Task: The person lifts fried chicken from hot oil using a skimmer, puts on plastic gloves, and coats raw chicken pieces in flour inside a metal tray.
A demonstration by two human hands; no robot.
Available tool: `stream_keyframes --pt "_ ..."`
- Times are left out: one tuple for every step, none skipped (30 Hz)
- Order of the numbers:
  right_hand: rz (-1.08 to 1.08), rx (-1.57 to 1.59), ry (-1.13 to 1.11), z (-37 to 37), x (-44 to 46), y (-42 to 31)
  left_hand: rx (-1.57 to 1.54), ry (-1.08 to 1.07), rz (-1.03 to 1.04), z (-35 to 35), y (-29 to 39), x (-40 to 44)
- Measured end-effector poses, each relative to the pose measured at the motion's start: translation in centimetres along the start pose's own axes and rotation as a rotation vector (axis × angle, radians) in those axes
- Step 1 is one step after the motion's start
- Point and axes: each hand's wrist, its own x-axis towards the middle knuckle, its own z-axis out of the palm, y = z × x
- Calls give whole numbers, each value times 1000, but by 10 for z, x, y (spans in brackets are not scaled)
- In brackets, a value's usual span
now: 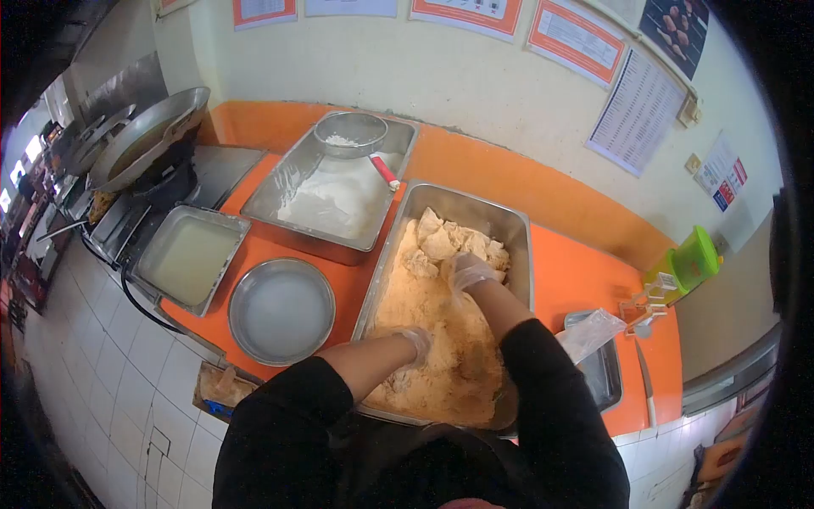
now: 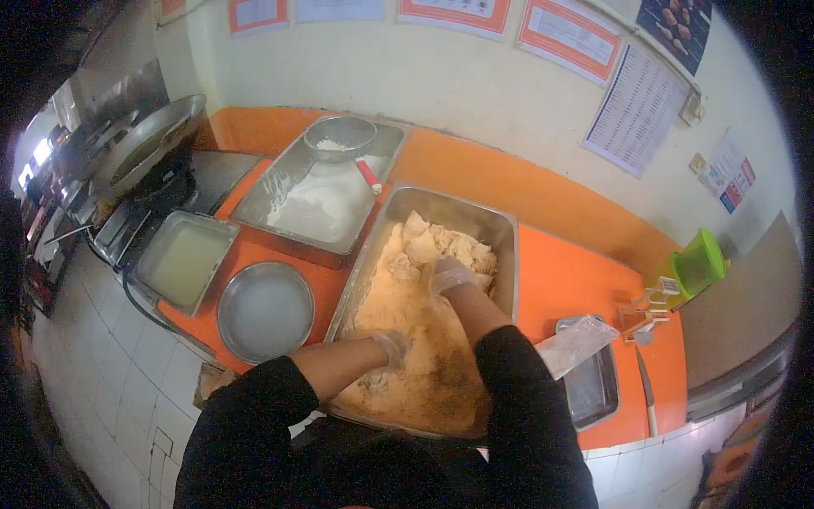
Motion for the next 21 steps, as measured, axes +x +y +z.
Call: stream_keyframes --pt "-2 9 -67 -14 -18 -2 -39 -91 3 -18 3 -19" --pt "-4 19 -138 -22 -33 -4 -79 -184 10 -57 8 -62" --pt "-9 7 -185 -26 -47 -9 -146 -165 -58 -71 9 -82" --pt "-13 -3 -232 -25 -60 -16 -214 -141 -125 -86 10 -102" --pt "-15 -9 -277 -21 -69 -20 -307 -8 -268 -87 10 -111" --pt "26 35 -227 -8 -69 -19 -397 124 -413 -85 11 -114" --pt "69 82 -175 11 -63 -15 -317 343 -520 -67 11 -103" --pt "45 124 -117 33 -57 -14 -232 562 -621 -39 12 -81" --pt "20 164 -61 56 -51 -13 -236 564 -621 -35 14 -74" --pt "-74 198 5 81 -43 -17 -240 566 -620 -31 16 -67" --pt "-130 201 -8 87 -41 -23 -327 349 -522 -48 8 -70" --pt "-187 204 -22 92 -39 -30 -408 129 -422 -62 4 -76" --pt "-204 178 -117 82 -41 -39 -474 68 -383 -73 4 -88" --pt "-221 152 -208 71 -46 -47 -536 8 -346 -83 5 -104" --pt "-114 180 -204 48 -61 -55 -596 -47 -312 -89 4 -112" --pt "-8 207 -197 18 -81 -65 -613 -31 -347 -84 3 -109" --pt "95 234 -192 3 -91 -71 -632 -15 -382 -74 1 -101" --pt "78 159 -188 6 -91 -69 -657 -2 -416 -65 0 -94" --pt "59 82 -191 13 -95 -62 -637 -40 -414 -58 1 -89" --pt "39 4 -196 21 -99 -54 -618 -78 -411 -53 4 -84" --pt "-40 75 -197 32 -105 -44 -598 -114 -408 -51 5 -81"
